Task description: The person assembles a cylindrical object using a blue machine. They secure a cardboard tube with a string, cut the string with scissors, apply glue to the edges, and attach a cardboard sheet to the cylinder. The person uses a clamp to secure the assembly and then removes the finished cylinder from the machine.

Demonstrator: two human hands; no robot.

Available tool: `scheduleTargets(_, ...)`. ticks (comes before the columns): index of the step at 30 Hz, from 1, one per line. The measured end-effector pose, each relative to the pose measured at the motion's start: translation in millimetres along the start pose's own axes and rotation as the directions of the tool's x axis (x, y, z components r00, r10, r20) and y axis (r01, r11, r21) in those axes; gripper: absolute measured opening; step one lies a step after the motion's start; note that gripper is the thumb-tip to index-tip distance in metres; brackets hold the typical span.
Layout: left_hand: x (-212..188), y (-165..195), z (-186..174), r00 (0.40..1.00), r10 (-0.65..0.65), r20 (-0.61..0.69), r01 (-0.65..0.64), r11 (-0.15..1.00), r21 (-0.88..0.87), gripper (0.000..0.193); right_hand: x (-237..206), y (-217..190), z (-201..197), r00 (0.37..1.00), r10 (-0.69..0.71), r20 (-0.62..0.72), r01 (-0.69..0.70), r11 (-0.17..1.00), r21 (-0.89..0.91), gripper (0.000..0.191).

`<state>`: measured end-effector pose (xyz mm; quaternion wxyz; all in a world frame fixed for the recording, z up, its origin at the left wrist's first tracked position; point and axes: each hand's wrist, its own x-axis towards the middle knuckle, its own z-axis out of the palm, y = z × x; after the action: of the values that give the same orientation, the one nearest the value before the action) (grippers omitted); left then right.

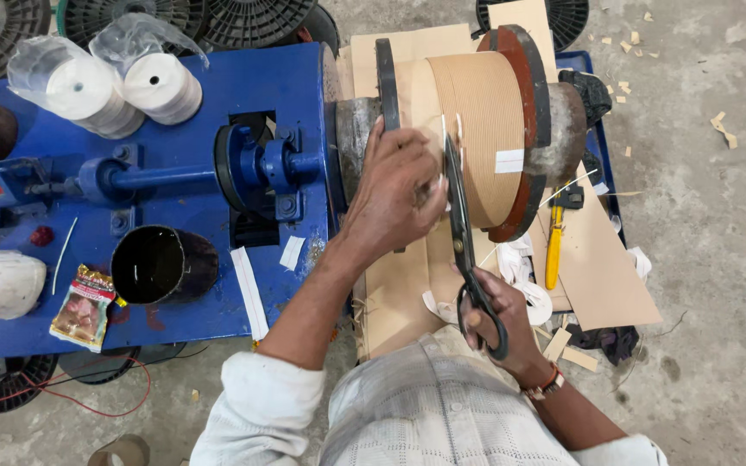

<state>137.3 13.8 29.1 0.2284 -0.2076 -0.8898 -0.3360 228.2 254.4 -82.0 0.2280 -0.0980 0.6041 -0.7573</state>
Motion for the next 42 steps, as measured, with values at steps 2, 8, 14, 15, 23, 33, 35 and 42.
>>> scheduleTargets(2,-9.4,4.7,-18.9,0.969,-0.085,0.233,0.122,0.981,-0.148,0.027,-15.7,-3.2,-10.4,0.999,-0.05,-0.012,0.05,0.999,-0.02,0.103)
scheduleTargets(8,12.2,-11.9,0.4,0.911,-0.198,-0.362,0.191,0.98,-0.055,0.048,-39.4,-8.3,-29.3,0.995,-0.015,-0.094,0.024,0.996,0.086,0.107)
scheduleTargets(14,12.2,-33.2,51.1,0.848,-0.34,-0.407,0.311,0.94,-0.137,0.058,-33.1,-11.4,-24.7,0.995,-0.053,-0.09,0.059,0.996,0.063,0.105)
scheduleTargets(15,0.9,-31.9,57.3,0.845,-0.363,-0.393,0.329,0.932,-0.153,0.058,-32.8,-11.8,-23.7,0.996,-0.035,-0.087,0.041,0.997,0.065,0.105)
scheduleTargets(23,-97.2,-17.4,99.7,0.888,-0.222,-0.403,0.203,0.975,-0.091,0.061,-30.0,-8.8,-29.6,0.992,-0.001,-0.127,0.009,0.998,0.066,0.105)
scheduleTargets(33,-58.4,-14.1,74.8,0.885,-0.189,-0.426,0.185,0.981,-0.052,0.064,-27.9,-4.6,-29.0,0.995,0.002,-0.105,0.005,0.998,0.065,0.102)
scheduleTargets(35,-39.1,-13.1,62.4,0.894,-0.184,-0.409,0.187,0.982,-0.033,0.063,-28.8,-4.8,-29.6,0.995,0.0,-0.099,0.006,0.998,0.059,0.101)
scheduleTargets(42,-15.8,-4.5,45.9,0.919,-0.197,-0.341,0.209,0.978,0.0,0.063,-28.1,-0.8,-34.7,0.995,-0.001,-0.101,0.009,0.997,0.074,0.101)
